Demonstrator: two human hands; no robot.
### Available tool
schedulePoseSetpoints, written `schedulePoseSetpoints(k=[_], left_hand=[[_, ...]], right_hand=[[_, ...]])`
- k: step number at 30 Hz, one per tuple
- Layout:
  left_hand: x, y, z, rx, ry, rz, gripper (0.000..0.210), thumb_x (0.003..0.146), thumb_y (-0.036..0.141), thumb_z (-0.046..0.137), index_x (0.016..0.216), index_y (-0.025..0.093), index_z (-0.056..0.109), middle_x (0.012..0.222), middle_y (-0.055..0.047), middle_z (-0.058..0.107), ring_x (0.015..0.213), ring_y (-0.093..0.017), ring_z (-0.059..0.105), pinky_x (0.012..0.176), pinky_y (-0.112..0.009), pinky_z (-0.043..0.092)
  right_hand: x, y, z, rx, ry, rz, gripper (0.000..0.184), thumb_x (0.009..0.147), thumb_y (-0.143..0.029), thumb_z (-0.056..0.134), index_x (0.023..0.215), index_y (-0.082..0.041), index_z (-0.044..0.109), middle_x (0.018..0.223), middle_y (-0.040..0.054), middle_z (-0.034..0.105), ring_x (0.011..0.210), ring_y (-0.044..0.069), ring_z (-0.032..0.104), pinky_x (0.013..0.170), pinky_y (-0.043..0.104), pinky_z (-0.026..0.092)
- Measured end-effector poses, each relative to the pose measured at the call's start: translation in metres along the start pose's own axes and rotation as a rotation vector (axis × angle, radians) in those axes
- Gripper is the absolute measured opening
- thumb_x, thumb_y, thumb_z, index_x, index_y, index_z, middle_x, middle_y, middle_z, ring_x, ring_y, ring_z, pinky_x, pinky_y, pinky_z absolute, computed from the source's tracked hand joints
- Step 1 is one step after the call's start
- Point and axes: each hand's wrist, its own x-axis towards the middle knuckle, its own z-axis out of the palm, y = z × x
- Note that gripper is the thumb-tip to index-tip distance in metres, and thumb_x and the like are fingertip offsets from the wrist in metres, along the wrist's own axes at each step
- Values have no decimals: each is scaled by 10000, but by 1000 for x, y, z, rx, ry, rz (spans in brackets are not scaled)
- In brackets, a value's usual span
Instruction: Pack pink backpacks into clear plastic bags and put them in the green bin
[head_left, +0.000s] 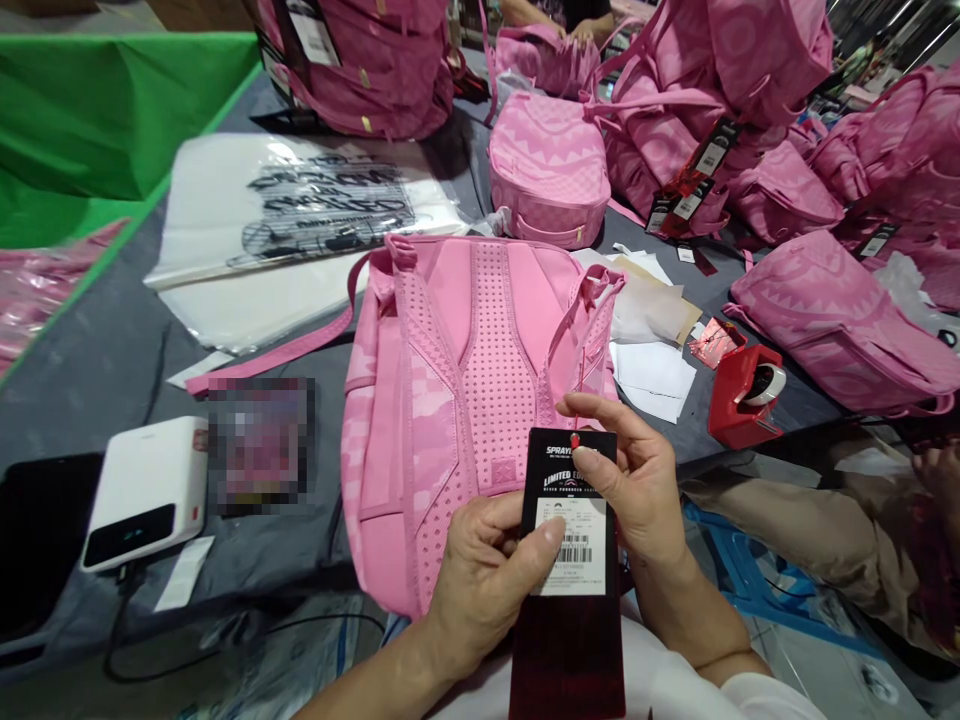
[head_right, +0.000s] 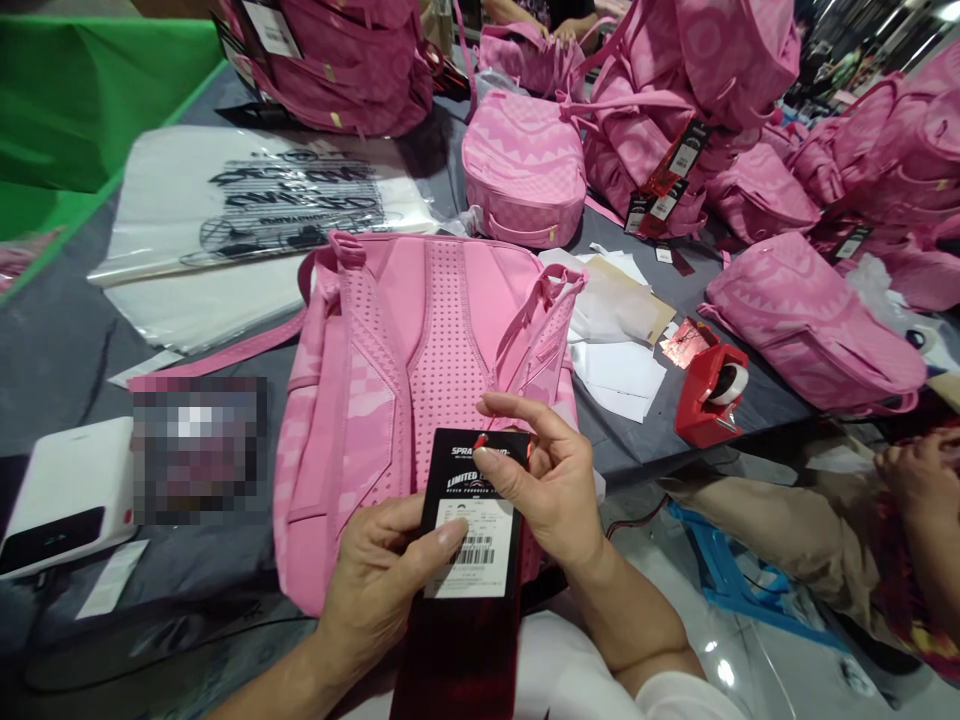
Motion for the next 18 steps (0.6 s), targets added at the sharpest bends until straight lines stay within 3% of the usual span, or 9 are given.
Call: schedulePoseSetpoints(k=[18], left_hand=[[1,0,0,14,5,18,385,810,534,798,808,151,834,603,-62,697,515,-128,596,479,-168,516]], right_hand=[[0,1,-1,-42,2,-3,446,774,-472,853,1140,-245,737,1122,54,747,825,157,709,615,235,588]])
